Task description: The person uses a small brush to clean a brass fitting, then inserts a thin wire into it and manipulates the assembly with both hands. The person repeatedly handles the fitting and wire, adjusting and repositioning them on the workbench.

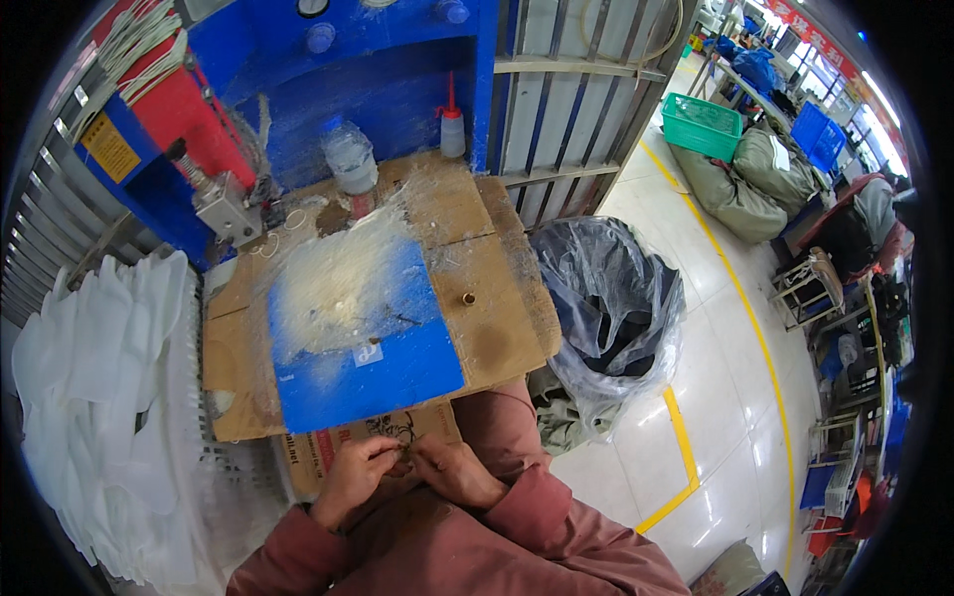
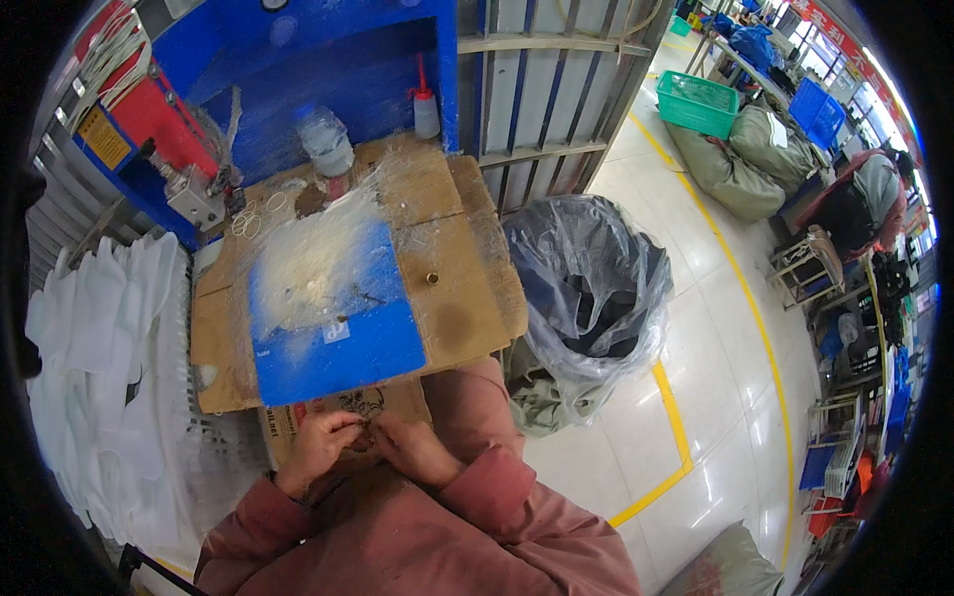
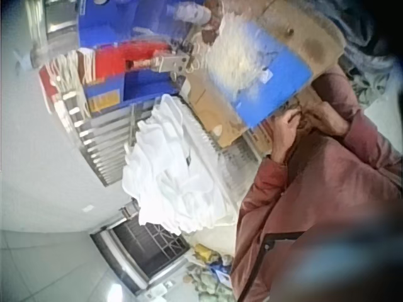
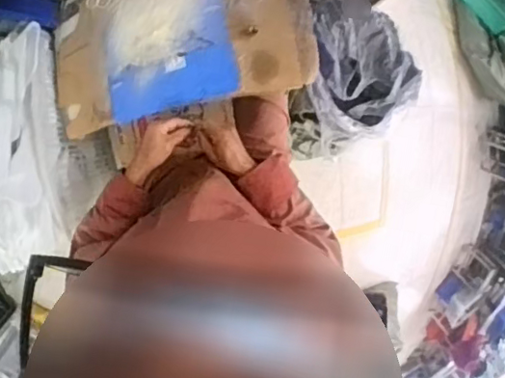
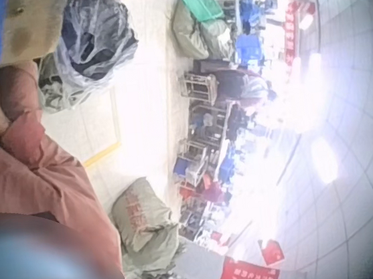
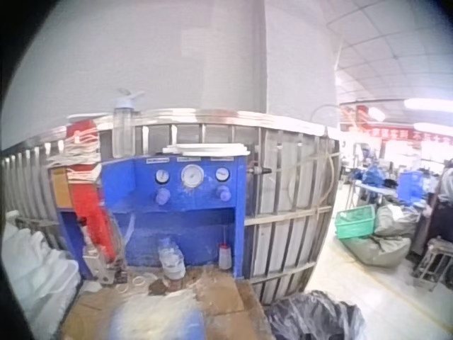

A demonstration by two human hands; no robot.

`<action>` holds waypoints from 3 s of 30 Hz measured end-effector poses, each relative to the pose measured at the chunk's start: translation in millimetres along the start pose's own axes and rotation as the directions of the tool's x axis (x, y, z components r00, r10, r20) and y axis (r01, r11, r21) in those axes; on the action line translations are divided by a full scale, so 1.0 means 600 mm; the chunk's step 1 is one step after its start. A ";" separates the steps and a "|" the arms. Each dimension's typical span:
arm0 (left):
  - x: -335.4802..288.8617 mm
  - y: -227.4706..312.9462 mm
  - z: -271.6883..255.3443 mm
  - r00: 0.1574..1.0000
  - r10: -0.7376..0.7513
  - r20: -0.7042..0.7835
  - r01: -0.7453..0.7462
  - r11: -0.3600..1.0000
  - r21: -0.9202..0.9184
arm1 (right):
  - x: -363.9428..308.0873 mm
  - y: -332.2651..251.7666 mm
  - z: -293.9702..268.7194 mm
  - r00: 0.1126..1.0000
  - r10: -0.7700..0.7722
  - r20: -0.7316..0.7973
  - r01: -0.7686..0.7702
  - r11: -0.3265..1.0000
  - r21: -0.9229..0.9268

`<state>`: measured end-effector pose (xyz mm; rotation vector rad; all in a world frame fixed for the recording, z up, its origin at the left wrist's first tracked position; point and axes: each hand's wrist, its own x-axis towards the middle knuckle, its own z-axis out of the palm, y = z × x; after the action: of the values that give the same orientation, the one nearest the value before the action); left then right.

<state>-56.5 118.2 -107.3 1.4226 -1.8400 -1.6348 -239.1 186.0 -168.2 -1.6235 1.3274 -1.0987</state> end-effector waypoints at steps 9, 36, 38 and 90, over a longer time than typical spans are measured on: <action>-0.028 -0.005 0.046 0.881 0.402 -0.248 -0.368 0.913 0.174 | -0.008 -0.023 0.009 0.924 0.373 0.085 -0.292 0.544 0.786; -0.005 -0.028 0.043 0.974 -0.098 -0.206 0.007 0.915 -0.404 | 0.002 -0.011 -0.003 0.913 0.390 0.116 -0.370 0.677 0.636; -0.007 -0.026 0.045 0.972 -0.087 -0.218 -0.003 0.924 -0.382 | 0.001 -0.010 0.000 0.918 0.383 0.107 -0.349 0.648 0.677; -0.017 -0.023 0.062 0.874 0.356 -0.331 -0.213 0.893 0.397 | -0.003 0.007 0.027 0.965 0.253 -0.069 -0.182 0.834 0.521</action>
<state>-73.4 150.1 -127.1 1.3925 -2.0326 -0.8250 -225.5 187.7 -177.9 -0.9940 1.1403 -1.3008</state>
